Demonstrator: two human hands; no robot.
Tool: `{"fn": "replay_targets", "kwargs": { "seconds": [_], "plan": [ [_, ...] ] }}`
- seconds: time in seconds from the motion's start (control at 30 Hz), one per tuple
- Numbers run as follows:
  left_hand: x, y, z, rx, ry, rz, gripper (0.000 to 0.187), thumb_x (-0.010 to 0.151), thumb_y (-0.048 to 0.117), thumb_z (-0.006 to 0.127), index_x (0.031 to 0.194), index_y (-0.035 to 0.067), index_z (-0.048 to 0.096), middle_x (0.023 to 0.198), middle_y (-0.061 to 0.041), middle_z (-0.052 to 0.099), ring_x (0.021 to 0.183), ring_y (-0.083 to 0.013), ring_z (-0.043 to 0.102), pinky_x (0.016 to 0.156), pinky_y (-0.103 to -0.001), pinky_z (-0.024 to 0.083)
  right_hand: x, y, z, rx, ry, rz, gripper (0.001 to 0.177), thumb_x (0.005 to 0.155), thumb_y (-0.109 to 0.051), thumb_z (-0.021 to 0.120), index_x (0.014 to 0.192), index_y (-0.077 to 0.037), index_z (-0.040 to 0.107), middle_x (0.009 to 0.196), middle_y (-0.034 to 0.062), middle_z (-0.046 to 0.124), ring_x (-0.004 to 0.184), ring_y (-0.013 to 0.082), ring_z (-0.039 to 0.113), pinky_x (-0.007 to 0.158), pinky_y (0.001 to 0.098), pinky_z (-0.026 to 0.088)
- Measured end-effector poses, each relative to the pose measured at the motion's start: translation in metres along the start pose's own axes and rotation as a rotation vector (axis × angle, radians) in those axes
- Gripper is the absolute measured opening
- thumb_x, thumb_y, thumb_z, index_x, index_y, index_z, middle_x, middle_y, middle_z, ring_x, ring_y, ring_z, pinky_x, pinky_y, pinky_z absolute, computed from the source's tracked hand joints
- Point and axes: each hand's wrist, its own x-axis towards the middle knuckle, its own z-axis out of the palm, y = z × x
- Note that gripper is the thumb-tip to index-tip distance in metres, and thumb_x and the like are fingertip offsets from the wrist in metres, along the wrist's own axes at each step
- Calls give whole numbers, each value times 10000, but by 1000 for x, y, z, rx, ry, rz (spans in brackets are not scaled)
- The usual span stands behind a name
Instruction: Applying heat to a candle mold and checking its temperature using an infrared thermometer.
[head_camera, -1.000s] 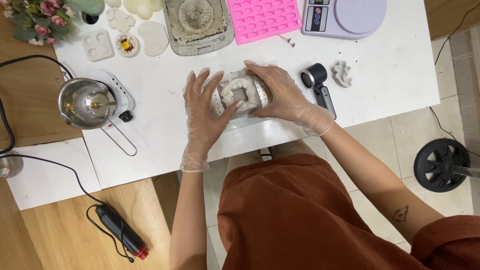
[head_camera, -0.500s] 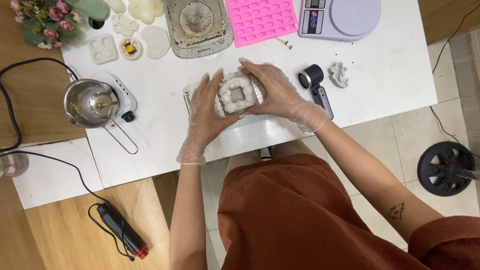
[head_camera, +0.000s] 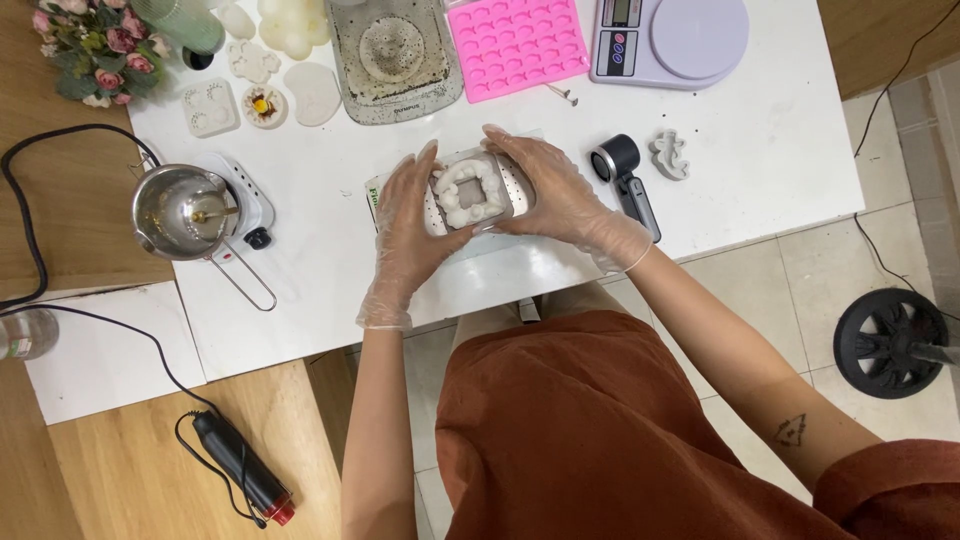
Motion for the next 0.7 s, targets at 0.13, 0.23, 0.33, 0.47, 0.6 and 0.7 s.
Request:
{"fn": "replay_targets", "kwargs": {
  "seconds": [0.13,0.23,0.33,0.47,0.6,0.7],
  "plan": [
    [0,-4,2,35,29,27,1148,597,245,991,1543,150,348,1460,-143,525,1446,-376,366,1204,-504,282,0,-3,-2,1,-9,25,1276,553,-343,985,1584,-200,245,1472,97,514,1403,307,418,1218,488,277],
    [1,-4,4,10,-5,-23,1147,618,253,981,1560,160,333,1451,-105,534,1465,-355,360,1230,-503,274,0,-2,-1,-11,-12,20,1282,552,-354,990,1584,-198,245,1470,98,513,1406,311,417,1223,493,268],
    [1,-7,6,30,21,31,1157,606,262,987,1554,149,333,1513,-121,468,1472,-363,340,1228,-511,270,0,-1,-1,-20,-9,-2,1285,558,-368,990,1586,-186,240,1480,103,507,1409,318,417,1225,494,270],
    [-3,-12,6,-21,50,82,1189,600,299,1022,1542,123,318,1550,-131,420,1480,-374,307,1226,-519,252,-3,-2,-3,-35,-26,41,1314,518,-362,993,1581,-190,241,1478,107,499,1407,315,410,1218,498,264],
    [-11,-7,-8,-375,56,-27,1208,611,232,991,1588,133,287,1595,-120,400,1519,-343,327,1268,-480,303,-11,5,-6,-45,-10,55,1318,518,-350,985,1586,-178,232,1489,140,485,1400,327,417,1208,501,296],
    [-16,-2,-15,-617,52,-136,1194,638,228,953,1611,157,266,1593,-113,418,1522,-294,374,1279,-455,337,-16,3,-14,-30,-11,53,1298,544,-351,980,1593,-186,233,1506,144,479,1406,332,416,1203,510,298]
  ]
}}
